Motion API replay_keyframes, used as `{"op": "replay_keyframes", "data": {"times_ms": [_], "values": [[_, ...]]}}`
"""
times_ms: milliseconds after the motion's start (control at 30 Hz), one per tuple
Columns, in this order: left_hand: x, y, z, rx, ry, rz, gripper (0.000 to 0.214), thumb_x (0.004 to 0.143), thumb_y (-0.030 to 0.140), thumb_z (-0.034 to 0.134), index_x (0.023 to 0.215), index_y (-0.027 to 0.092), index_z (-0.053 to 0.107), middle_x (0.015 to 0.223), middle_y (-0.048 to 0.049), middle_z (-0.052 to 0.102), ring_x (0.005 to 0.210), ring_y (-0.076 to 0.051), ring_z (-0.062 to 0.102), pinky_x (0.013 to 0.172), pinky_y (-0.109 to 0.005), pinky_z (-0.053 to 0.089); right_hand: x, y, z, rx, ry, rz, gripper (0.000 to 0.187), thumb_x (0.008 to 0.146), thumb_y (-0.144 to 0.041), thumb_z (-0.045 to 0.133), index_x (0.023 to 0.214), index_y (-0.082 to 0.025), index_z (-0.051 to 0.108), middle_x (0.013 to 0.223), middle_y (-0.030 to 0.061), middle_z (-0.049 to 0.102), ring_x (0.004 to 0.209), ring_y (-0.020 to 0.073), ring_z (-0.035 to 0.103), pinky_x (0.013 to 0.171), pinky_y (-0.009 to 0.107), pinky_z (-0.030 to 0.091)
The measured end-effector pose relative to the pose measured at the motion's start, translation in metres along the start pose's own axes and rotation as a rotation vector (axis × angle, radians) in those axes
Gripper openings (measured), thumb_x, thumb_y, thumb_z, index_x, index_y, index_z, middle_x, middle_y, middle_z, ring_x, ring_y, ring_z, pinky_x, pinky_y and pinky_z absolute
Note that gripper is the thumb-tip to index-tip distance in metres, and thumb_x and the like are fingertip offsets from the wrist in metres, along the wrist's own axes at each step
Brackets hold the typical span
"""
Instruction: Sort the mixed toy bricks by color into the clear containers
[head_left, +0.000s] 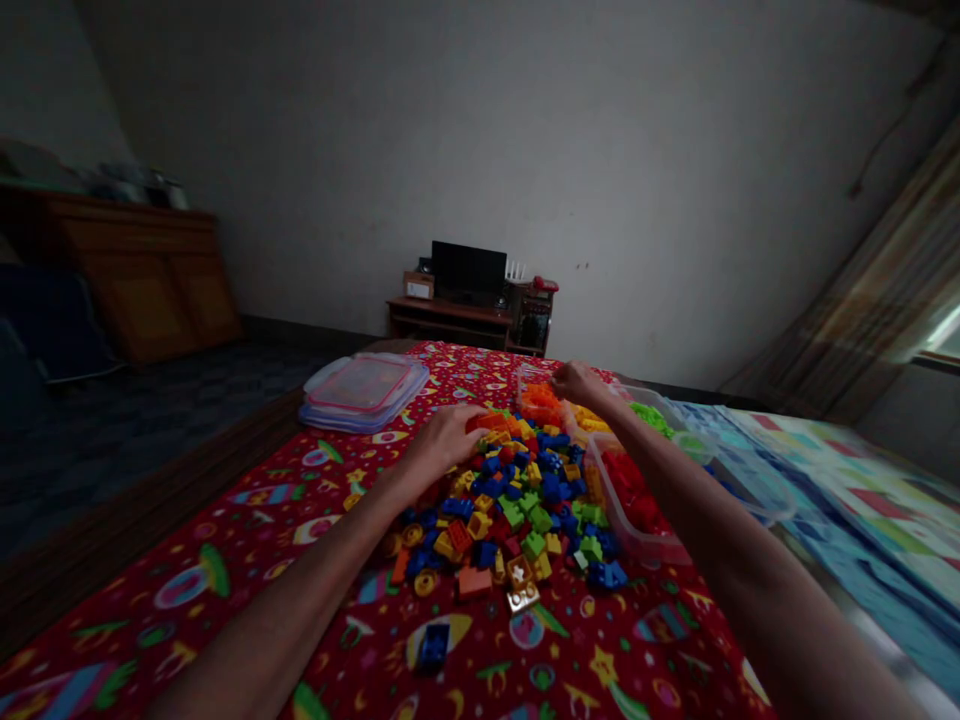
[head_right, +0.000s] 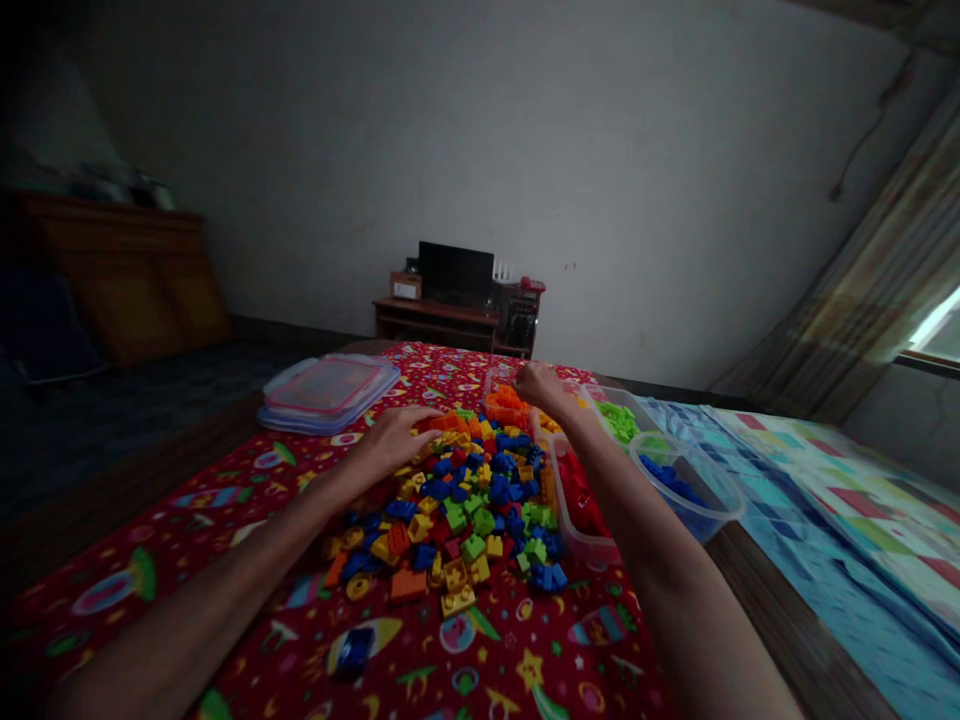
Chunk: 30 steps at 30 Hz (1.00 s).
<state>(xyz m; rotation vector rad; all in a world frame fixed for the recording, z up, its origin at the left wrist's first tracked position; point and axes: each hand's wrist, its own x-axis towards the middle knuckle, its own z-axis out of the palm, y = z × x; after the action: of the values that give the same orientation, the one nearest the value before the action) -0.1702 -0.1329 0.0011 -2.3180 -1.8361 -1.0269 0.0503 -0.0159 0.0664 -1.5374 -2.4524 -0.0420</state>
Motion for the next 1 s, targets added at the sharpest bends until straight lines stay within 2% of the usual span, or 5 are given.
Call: {"op": "replay_keyframes", "data": {"times_ms": [200,433,733,833,1000], "values": [[-0.001,0.002,-0.008,-0.062,0.023,-0.115,0.028,0.079,0.023,0.063,0.106,0.020,0.071,0.109,-0.0044,0.072,0.101,-0.022,0.067,0.093,-0.030,0.049,0.017,-0.002,0.009,0.059,-0.129,-0.099,0.031,0.068,-0.004,0.053,0.086,-0.014,0.075,0.084,0.0035,0.073,0.067,0.0114,0.060,0.060,0.017,0.042],[-0.002,0.002,-0.014,-0.067,0.029,-0.092,0.030,0.080,0.025,0.060,0.108,0.017,0.071,0.111,-0.0072,0.072,0.102,-0.023,0.067,0.093,-0.031,0.049,0.032,0.003,0.010,0.058,0.044,-0.034,0.052,0.072,0.000,0.042,0.116,-0.010,0.068,0.113,0.0134,0.069,0.092,0.0184,0.065,0.078,0.022,0.047],[-0.002,0.001,-0.009,-0.076,0.014,-0.062,0.027,0.081,0.028,0.060,0.104,0.022,0.072,0.105,-0.0034,0.074,0.097,-0.022,0.068,0.089,-0.031,0.051,0.026,-0.003,0.016,0.061,-0.129,-0.133,0.034,0.068,-0.002,0.054,0.092,-0.015,0.075,0.081,0.0037,0.074,0.069,0.0130,0.063,0.063,0.019,0.046],[-0.003,0.003,-0.013,-0.075,0.006,-0.067,0.028,0.081,0.027,0.060,0.105,0.019,0.072,0.106,-0.0052,0.073,0.098,-0.023,0.068,0.089,-0.031,0.050,0.028,-0.002,0.014,0.013,-0.082,-0.088,0.030,0.067,0.002,0.053,0.082,-0.012,0.075,0.081,0.0096,0.073,0.072,0.0162,0.064,0.066,0.022,0.046],[-0.003,0.005,-0.016,-0.080,-0.002,-0.073,0.027,0.081,0.026,0.060,0.104,0.017,0.072,0.106,-0.0074,0.073,0.098,-0.025,0.068,0.089,-0.033,0.050,0.018,-0.005,0.003,-0.003,0.011,-0.106,0.035,0.074,0.000,0.048,0.096,-0.011,0.073,0.094,0.0121,0.072,0.080,0.0154,0.064,0.068,0.020,0.044]]}}
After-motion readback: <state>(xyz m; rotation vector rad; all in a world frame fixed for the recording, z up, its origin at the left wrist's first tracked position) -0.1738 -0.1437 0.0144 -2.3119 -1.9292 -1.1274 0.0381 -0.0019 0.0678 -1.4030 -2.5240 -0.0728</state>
